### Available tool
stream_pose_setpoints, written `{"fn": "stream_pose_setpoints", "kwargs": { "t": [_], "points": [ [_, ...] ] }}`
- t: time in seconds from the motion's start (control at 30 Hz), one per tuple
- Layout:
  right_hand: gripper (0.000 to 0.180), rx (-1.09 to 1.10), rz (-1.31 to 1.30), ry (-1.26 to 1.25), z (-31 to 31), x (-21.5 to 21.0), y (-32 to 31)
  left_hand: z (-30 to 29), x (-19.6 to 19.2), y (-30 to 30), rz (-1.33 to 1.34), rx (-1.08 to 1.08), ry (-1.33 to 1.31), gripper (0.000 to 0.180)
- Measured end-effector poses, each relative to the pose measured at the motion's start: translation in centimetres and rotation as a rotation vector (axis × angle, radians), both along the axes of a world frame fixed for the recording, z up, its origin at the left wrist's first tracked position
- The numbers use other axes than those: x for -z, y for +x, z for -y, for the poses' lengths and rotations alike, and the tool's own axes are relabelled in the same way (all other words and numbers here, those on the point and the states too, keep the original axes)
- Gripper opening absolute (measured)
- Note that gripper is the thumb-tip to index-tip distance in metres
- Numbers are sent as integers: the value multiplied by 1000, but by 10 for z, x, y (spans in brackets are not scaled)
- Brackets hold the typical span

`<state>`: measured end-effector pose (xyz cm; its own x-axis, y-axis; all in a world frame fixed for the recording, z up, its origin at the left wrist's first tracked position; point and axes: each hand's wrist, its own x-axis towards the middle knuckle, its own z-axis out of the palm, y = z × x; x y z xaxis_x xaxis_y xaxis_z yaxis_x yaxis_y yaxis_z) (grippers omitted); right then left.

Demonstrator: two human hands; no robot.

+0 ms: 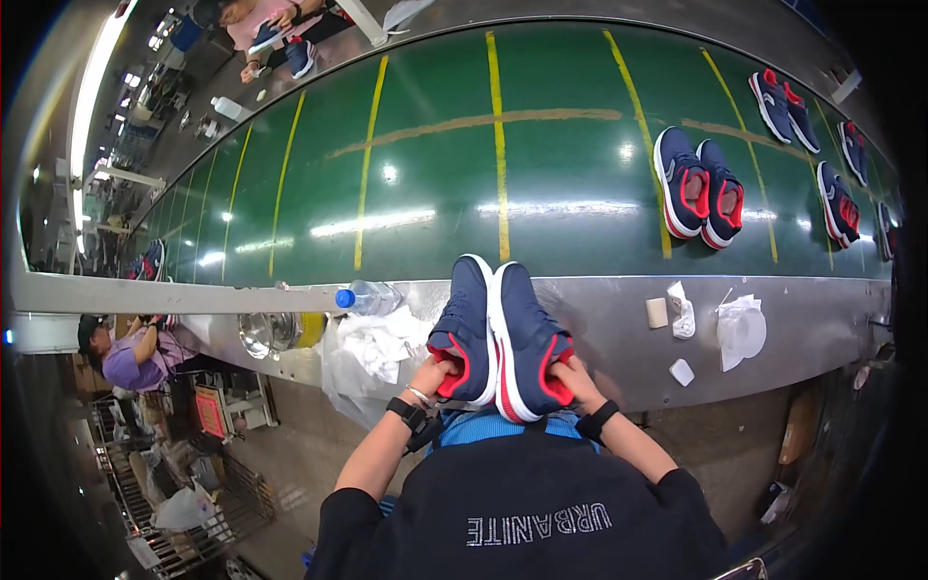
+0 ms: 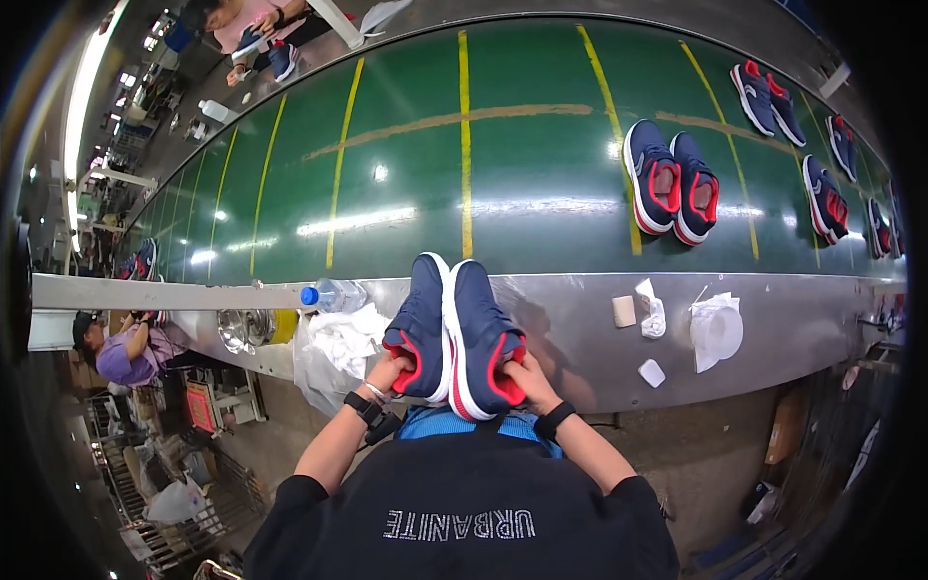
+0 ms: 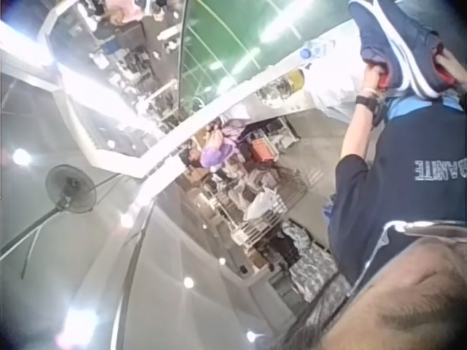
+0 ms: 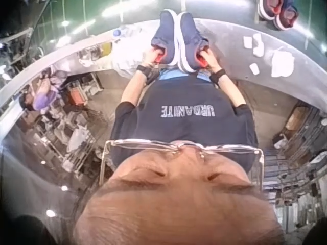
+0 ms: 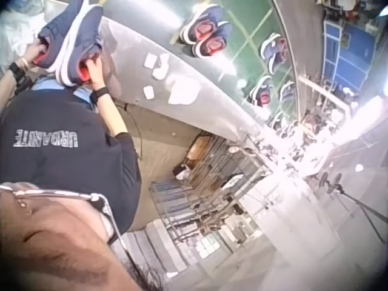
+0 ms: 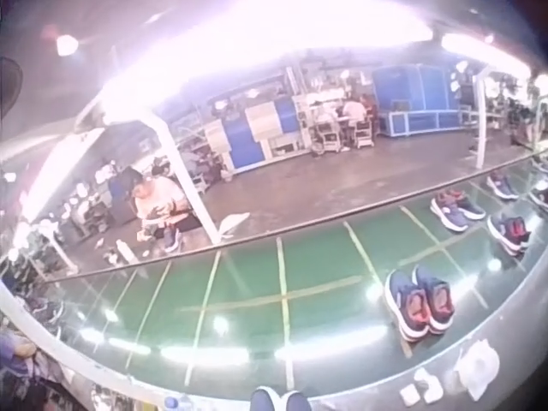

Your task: Inspecting shoes for defects and finishing them by cleaning or removing excess material on an assembly line.

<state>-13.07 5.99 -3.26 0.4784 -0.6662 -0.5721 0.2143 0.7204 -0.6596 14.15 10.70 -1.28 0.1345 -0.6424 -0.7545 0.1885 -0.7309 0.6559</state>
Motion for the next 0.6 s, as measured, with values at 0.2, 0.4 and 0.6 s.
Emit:
{"fn": "stream_pose_setpoints", "kwargs": {
  "t": [0.2, 0.4, 0.6],
  "points": [
    [41, 279, 193, 93, 16, -27, -17, 1, 11, -12, -267, -120, 41, 29],
    [51, 518, -16, -341, 23, -62, -33, 19, -7, -3, -272, -94, -18, 31],
    [71, 248, -310, -645, 1, -60, 16, 16, -11, 8, 83, 464, -205, 37]
  ]
}}
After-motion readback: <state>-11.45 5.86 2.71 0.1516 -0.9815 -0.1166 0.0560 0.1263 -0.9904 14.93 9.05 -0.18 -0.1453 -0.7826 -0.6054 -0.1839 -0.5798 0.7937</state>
